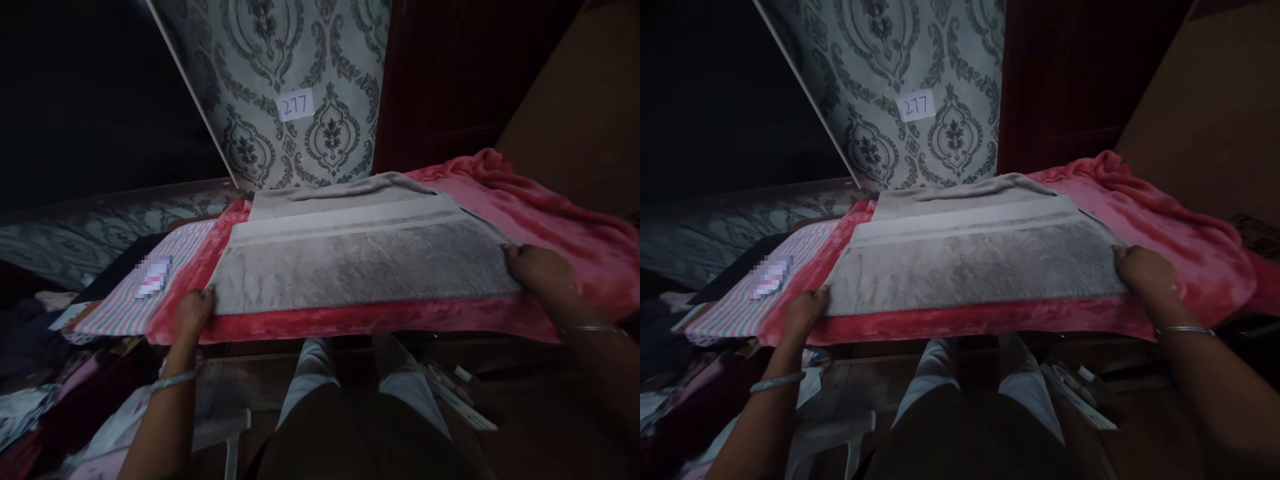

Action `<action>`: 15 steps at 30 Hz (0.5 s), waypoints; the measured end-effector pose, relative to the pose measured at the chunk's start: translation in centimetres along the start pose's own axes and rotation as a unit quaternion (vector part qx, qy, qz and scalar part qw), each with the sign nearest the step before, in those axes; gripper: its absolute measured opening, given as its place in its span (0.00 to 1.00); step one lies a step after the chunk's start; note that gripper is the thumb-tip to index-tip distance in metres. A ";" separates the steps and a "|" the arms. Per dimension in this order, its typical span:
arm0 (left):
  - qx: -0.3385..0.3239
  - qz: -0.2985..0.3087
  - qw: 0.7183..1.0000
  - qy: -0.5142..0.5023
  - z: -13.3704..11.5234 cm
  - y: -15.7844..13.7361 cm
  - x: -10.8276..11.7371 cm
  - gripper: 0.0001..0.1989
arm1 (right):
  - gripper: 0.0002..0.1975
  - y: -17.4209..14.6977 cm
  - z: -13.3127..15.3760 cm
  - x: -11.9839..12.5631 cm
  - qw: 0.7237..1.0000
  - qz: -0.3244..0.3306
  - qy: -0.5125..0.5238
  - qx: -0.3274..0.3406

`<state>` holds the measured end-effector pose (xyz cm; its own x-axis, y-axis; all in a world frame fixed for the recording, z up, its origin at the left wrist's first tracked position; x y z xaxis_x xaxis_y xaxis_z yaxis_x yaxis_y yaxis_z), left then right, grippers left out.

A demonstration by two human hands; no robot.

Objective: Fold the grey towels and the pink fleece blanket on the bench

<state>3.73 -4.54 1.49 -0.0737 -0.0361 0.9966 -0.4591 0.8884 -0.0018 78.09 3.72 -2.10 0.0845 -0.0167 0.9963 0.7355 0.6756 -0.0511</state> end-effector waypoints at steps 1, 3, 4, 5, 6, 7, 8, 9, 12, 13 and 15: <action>0.007 0.003 1.000 0.009 -0.3 0.1 -0.1 0.32 | 0.33 -0.3 0.0 0.0 1.000 0.009 -0.002 -0.007; 0.012 0.002 1.000 0.021 -0.6 0.2 -0.3 0.32 | 0.33 -0.9 -0.1 0.2 1.000 0.003 -0.001 -0.006; 0.015 -0.001 1.000 0.023 -0.5 0.2 -0.4 0.32 | 0.33 -1.0 -0.1 0.2 1.000 0.002 -0.003 -0.006; 0.019 -0.004 1.000 0.024 -0.4 0.3 -0.5 0.31 | 0.33 -1.0 -0.2 0.3 1.000 0.002 -0.007 -0.009; 0.025 -0.011 0.999 0.024 -0.2 0.3 -0.6 0.31 | 0.33 -1.0 -0.3 0.3 1.000 0.005 -0.011 -0.012; 0.028 -0.017 0.999 0.022 0.0 0.4 -0.7 0.31 | 0.33 -1.0 -0.3 0.2 1.000 0.008 -0.013 -0.013; 0.030 -0.020 0.999 0.019 0.2 0.4 -0.8 0.31 | 0.33 -1.0 -0.3 0.2 1.000 0.011 -0.013 -0.014; 0.031 -0.023 0.999 0.017 0.3 0.5 -0.9 0.31 | 0.34 -1.0 -0.4 0.2 1.000 0.013 -0.011 -0.015; 0.024 -0.019 0.999 0.014 0.7 0.7 -1.3 0.32 | 0.33 -1.0 -0.4 0.1 1.000 0.005 0.001 -0.014; 0.023 -0.016 0.999 0.017 0.9 0.8 -1.4 0.33 | 0.33 -0.9 -0.4 0.0 1.000 0.001 0.004 -0.012; 0.006 0.000 1.000 0.026 1.3 1.4 -1.5 0.33 | 0.33 -0.5 -0.4 -0.1 1.000 -0.002 0.007 -0.004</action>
<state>2.01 -3.82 -0.15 -0.0289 -0.0115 0.9995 -0.4699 0.8827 -0.0034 77.99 3.14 -2.24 0.0908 -0.0288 0.9955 0.7410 0.6698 -0.0482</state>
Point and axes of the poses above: each hand's wrist, its own y-axis towards the middle knuckle, its own x-axis out of the back of the hand, z = x × y, the point moved 6 cm from there along y, towards the middle knuckle, and after that the axes turned 14 degrees about -x, right-handed, at the moved point
